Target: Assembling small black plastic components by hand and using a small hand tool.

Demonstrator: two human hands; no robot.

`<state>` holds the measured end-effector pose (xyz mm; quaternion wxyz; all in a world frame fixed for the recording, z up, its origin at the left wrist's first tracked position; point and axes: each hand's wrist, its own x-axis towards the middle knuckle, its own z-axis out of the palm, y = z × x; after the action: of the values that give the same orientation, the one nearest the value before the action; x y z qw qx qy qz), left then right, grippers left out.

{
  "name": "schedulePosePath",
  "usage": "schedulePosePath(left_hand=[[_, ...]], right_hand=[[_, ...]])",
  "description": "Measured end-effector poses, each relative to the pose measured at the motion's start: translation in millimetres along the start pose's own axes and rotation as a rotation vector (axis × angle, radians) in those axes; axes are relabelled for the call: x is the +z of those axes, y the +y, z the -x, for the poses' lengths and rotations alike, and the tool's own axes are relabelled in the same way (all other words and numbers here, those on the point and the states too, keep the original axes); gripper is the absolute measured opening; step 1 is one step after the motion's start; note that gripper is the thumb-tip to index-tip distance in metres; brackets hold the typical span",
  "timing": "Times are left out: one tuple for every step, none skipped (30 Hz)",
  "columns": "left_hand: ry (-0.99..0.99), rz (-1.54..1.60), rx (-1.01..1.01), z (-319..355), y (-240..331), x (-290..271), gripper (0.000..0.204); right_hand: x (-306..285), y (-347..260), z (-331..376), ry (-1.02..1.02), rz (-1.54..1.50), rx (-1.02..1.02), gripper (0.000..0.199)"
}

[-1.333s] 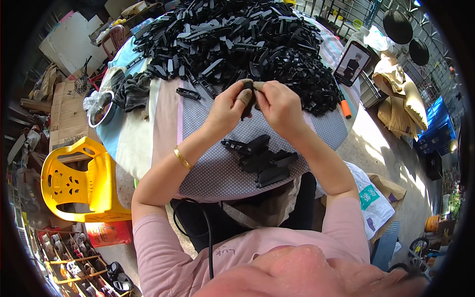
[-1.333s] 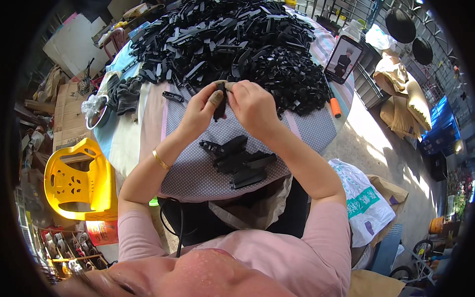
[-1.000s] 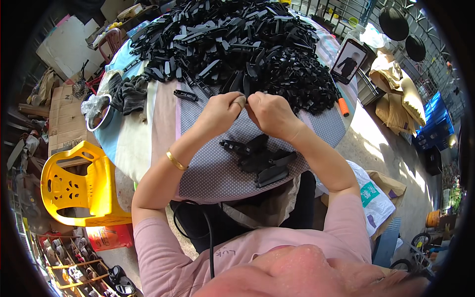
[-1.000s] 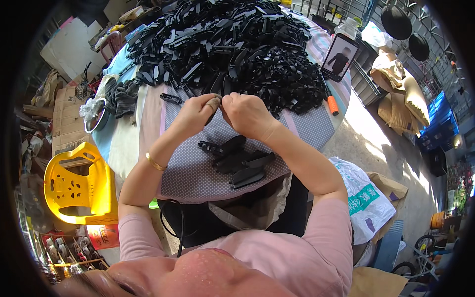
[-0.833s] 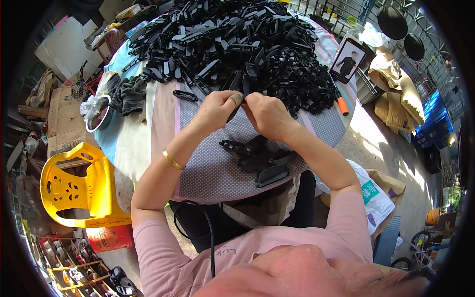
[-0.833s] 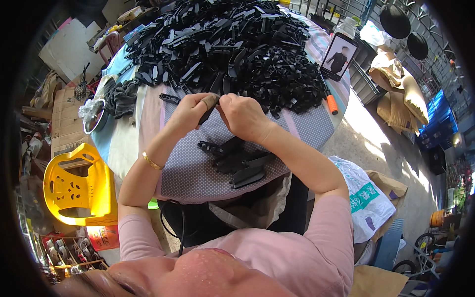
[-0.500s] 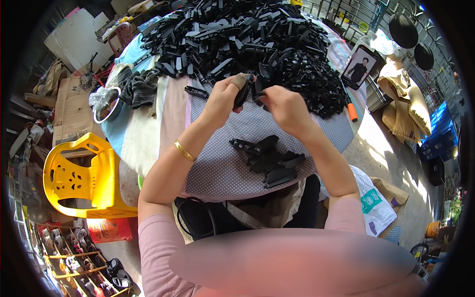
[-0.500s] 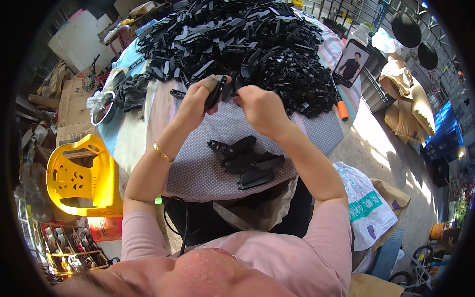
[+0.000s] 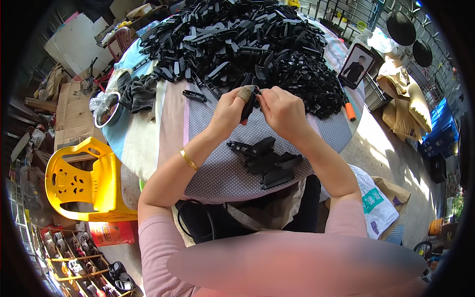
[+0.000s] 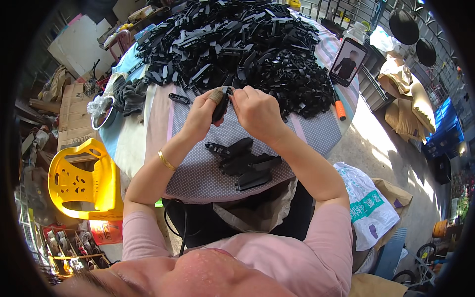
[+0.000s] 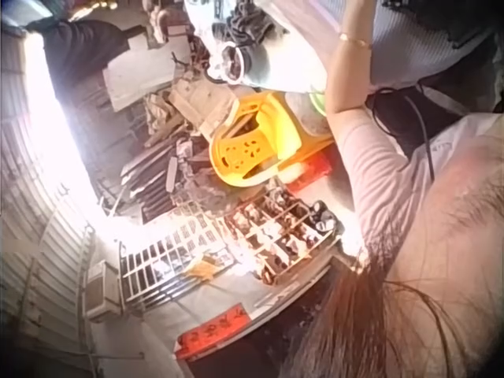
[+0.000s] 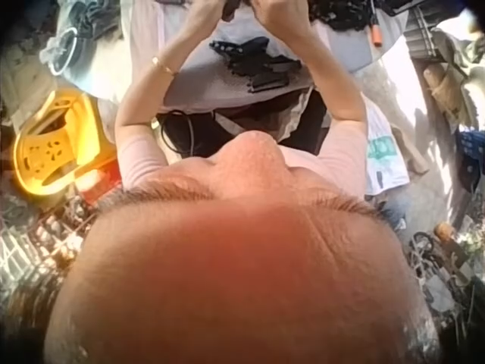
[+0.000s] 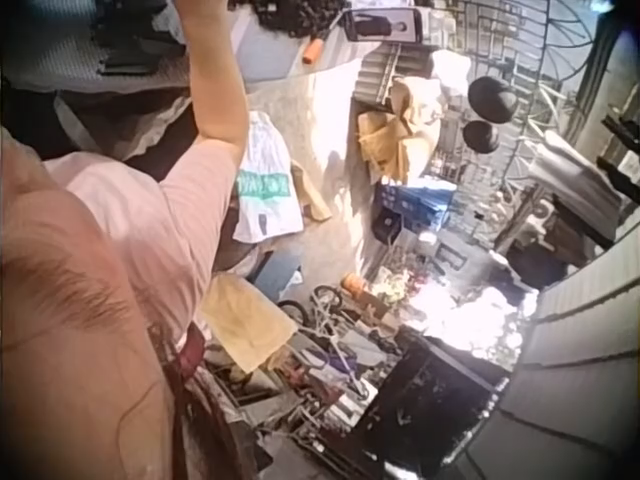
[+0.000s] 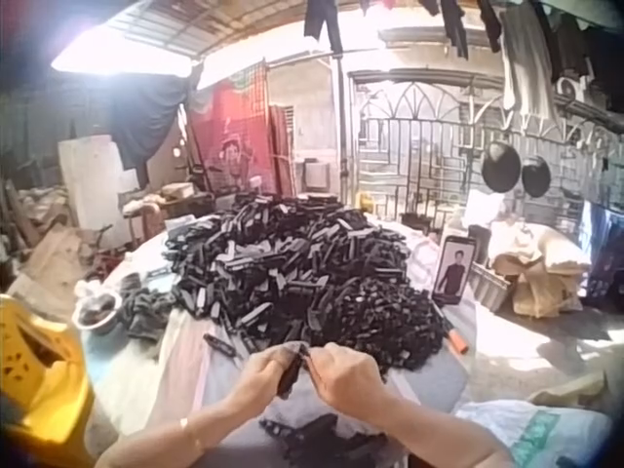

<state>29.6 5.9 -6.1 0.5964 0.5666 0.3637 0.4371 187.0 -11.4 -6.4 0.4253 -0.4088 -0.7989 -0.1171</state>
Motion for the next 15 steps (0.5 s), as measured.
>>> schedulePosePath(left_hand=[[0.019, -0.026, 0.02, 0.9, -0.2, 0.8, 0.028], [0.02, -0.026, 0.021, 1.7, -1.0, 1.1, 0.028], [0.047, -0.104, 0.029, 2.5, -2.2, 1.2, 0.029], [0.071, -0.181, 0.036, 3.2, -2.2, 2.1, 0.031], [0.07, -0.181, 0.036, 4.7, -1.2, 4.0, 0.031], [0.1, -0.279, 0.061, 6.8, 1.3, 6.7, 0.031], [0.132, -0.378, 0.086, 8.4, 3.3, 8.2, 0.032], [0.132, -0.378, 0.086, 7.8, 2.6, 7.6, 0.032], [0.143, -0.362, 0.05, 6.5, 1.1, 6.4, 0.03], [0.153, -0.346, 0.014, 5.4, -0.1, 5.3, 0.028], [0.152, -0.346, 0.014, 5.1, -0.9, 4.8, 0.028], [0.147, -0.483, 0.079, 4.8, -1.6, 4.4, 0.028], [0.14, -0.618, 0.144, 4.6, -1.3, 4.7, 0.027], [0.138, -0.617, 0.143, 4.5, 1.2, 4.6, 0.027], [0.112, -0.663, 0.105, 4.4, 5.9, 4.1, 0.026]], right_hand=[[0.3, -0.6, 0.8, 0.001, 0.0, -0.001, 0.008], [0.8, -1.0, 1.7, -0.04, 0.037, -0.026, 0.009], [1.6, -1.3, 2.5, -0.081, 0.074, -0.05, 0.009], [2.8, -1.2, 3.5, -0.08, 0.075, -0.05, 0.009], [4.2, -1.0, 4.7, -0.105, 0.103, -0.068, 0.011], [5.7, -0.5, 5.6, -0.13, 0.13, -0.085, 0.013], [6.9, -0.1, 6.1, -0.13, 0.13, -0.086, 0.013], [8.1, 0.5, 6.3, -0.125, 0.114, -0.096, 0.012], [9.4, 1.1, 6.8, -0.121, 0.098, -0.106, 0.011], [11.1, 1.3, 7.6, -0.12, 0.098, -0.106, 0.011], [12.9, 1.4, 8.5, -0.188, 0.115, -0.059, 0.009], [14.0, 1.5, 9.2, -0.256, 0.131, -0.013, 0.007], [14.1, 2.0, 10.2, -0.257, 0.132, -0.011, 0.007], [14.1, 2.5, 11.3, -0.286, 0.089, 0.005, 0.007], [14.1, 3.2, 12.2, -0.314, 0.046, 0.021, 0.008]])
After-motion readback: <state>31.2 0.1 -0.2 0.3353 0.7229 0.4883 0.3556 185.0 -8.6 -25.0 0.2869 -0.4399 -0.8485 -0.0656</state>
